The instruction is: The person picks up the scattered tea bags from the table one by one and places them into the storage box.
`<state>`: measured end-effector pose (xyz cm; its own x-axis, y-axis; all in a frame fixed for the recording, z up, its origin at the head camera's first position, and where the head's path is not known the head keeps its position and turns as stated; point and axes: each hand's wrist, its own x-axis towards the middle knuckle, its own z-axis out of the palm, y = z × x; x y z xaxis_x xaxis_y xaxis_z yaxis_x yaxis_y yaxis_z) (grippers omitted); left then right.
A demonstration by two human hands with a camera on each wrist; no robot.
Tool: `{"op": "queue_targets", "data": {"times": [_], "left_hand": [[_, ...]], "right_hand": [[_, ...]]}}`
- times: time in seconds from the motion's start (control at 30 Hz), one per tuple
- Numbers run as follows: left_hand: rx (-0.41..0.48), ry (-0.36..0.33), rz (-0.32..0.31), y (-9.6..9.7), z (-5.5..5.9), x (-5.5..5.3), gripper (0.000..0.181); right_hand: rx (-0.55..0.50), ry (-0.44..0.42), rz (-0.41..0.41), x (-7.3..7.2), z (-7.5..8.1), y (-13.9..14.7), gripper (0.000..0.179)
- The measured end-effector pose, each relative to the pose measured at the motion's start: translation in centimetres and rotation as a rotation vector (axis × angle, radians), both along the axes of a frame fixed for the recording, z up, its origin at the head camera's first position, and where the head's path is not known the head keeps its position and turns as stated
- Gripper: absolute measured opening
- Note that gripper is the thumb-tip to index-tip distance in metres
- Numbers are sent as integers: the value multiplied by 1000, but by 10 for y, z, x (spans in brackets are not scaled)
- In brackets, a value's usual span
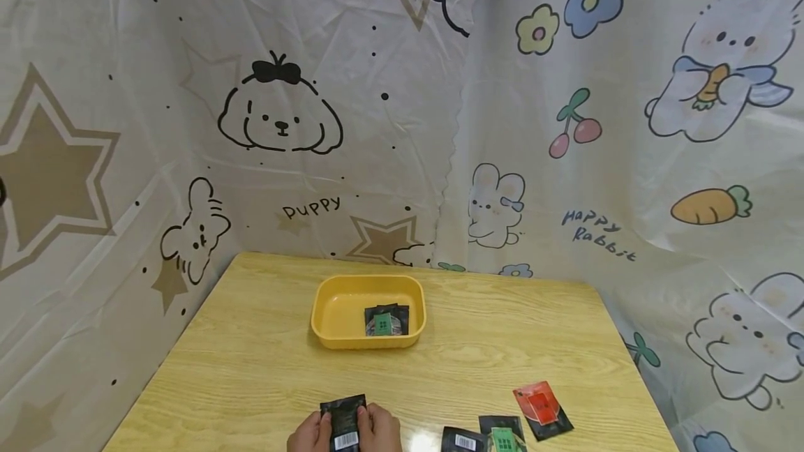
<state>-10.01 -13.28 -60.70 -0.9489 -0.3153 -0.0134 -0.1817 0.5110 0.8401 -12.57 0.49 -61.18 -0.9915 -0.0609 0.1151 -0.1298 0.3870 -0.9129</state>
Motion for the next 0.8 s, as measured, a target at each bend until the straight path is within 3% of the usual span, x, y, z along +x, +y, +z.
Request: {"op": "queue_targets", "data": {"times": [0.17,0.43,0.63,0.8], "left_hand": [[-19,41,-20,2,3,-7,27],[9,23,-65,3,7,-19,24],[5,97,-56,7,12,-27,26],[24,95,-61,9,14,-37,27]], "right_hand": [[-23,19,-41,-4,1,0,34],[-1,17,-121,-12,1,-1,37],[-10,35,-131,-19,6,0,36],[-19,43,-123,-28,11,1,37]]}}
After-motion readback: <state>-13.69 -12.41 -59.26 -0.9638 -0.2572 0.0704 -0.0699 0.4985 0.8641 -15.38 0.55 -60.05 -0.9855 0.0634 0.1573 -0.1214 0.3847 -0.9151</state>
